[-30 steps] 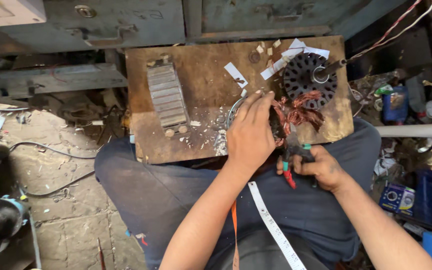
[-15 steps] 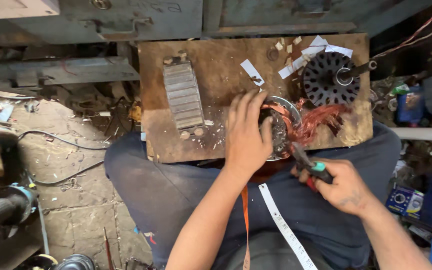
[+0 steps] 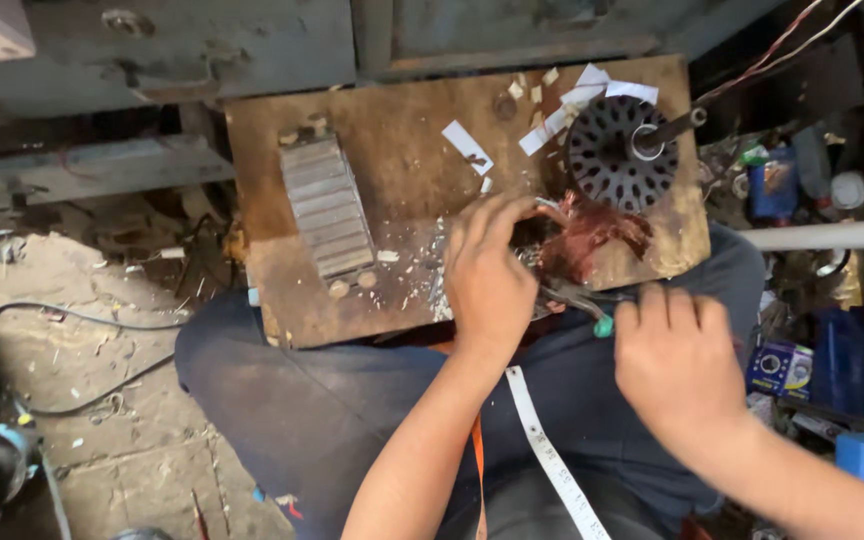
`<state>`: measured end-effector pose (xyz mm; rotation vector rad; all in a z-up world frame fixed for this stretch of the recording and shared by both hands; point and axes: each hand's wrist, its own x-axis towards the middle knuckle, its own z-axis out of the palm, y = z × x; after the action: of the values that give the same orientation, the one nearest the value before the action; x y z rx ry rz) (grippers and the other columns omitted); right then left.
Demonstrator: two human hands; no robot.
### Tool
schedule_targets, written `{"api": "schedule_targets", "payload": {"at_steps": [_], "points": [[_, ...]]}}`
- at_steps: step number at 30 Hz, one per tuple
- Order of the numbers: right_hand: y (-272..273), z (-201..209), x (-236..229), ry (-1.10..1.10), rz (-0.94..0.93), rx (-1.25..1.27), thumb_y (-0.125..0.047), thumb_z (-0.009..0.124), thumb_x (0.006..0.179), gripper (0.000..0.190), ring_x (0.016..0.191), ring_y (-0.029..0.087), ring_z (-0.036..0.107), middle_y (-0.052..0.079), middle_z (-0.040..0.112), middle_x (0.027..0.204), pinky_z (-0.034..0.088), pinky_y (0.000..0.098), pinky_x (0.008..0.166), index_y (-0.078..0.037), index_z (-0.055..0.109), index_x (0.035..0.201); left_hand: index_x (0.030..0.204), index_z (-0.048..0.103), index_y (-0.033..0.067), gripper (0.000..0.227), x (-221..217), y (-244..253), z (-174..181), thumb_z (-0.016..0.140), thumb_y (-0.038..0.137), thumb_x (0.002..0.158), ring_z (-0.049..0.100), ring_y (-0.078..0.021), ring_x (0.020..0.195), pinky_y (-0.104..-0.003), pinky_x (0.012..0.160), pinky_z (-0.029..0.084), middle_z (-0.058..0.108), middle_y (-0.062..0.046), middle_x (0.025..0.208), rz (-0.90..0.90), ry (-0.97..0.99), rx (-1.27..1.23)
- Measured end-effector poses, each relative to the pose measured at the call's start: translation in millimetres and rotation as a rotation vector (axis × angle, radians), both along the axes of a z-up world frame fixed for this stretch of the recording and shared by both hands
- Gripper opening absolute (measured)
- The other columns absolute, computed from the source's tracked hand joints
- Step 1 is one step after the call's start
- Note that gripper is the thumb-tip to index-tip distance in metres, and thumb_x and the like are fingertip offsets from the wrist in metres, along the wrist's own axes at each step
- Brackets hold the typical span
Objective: The person uses pliers to pull and cut copper windings from a motor stator core. They repeatedly rotate the stator and extract wire bundles, placing the removed copper on the workbench.
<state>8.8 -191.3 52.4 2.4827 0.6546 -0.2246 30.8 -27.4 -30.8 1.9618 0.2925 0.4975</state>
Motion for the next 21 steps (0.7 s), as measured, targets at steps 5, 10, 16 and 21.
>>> {"api": "schedule_targets", "payload": {"at_steps": [5,10,16,21], "points": [[-58,-47,15,0.556,-0.628,0.679,-0.003,0.059,0.068,0.024,0.096,0.034,0.073,0.015,0.078,0.103,0.052,0.0412,0.090,-0.007,0.073,0.088,0.118,0.068,0.0108,0.049,-1,2,-3,0.055,-0.013,0.078,0.058,-0.0312,0.130,-0.043,0.113,0.045,0.067,-0.007,0.127,0.016,-0.026,-0.009],[-65,-115,-15,1.062,-1.015,1.727,0.010,0.055,0.060,0.013,0.091,0.036,0.074,0.021,0.077,0.096,0.056,0.0458,0.090,0.004,0.058,0.071,0.119,0.068,0.0100,0.051,-2,2,-2,0.053,-0.014,0.078,0.059,-0.0327,0.128,-0.043,0.111,0.045,0.067,-0.008,0.127,0.017,-0.020,-0.059],[-57,-70,-24,0.638,-0.375,1.588,0.011,0.052,0.075,0.016,0.083,0.024,0.075,0.017,0.080,0.102,0.062,0.0362,0.080,-0.002,0.061,0.072,0.121,0.067,0.0079,0.051,-3,10,-4,0.049,-0.016,0.079,0.061,-0.0348,0.125,-0.043,0.108,0.047,0.067,-0.012,0.127,0.044,-0.054,-0.123],[-48,15,-1,0.178,-0.352,1.310,0.012,0.052,0.079,0.028,0.094,0.018,0.073,0.012,0.076,0.104,0.058,0.0346,0.085,-0.003,0.068,0.096,0.119,0.067,0.0059,0.053,-3,5,-2,0.048,-0.018,0.075,0.061,-0.0367,0.123,-0.043,0.107,0.048,0.067,-0.014,0.124,0.106,-0.070,-0.087]]}}
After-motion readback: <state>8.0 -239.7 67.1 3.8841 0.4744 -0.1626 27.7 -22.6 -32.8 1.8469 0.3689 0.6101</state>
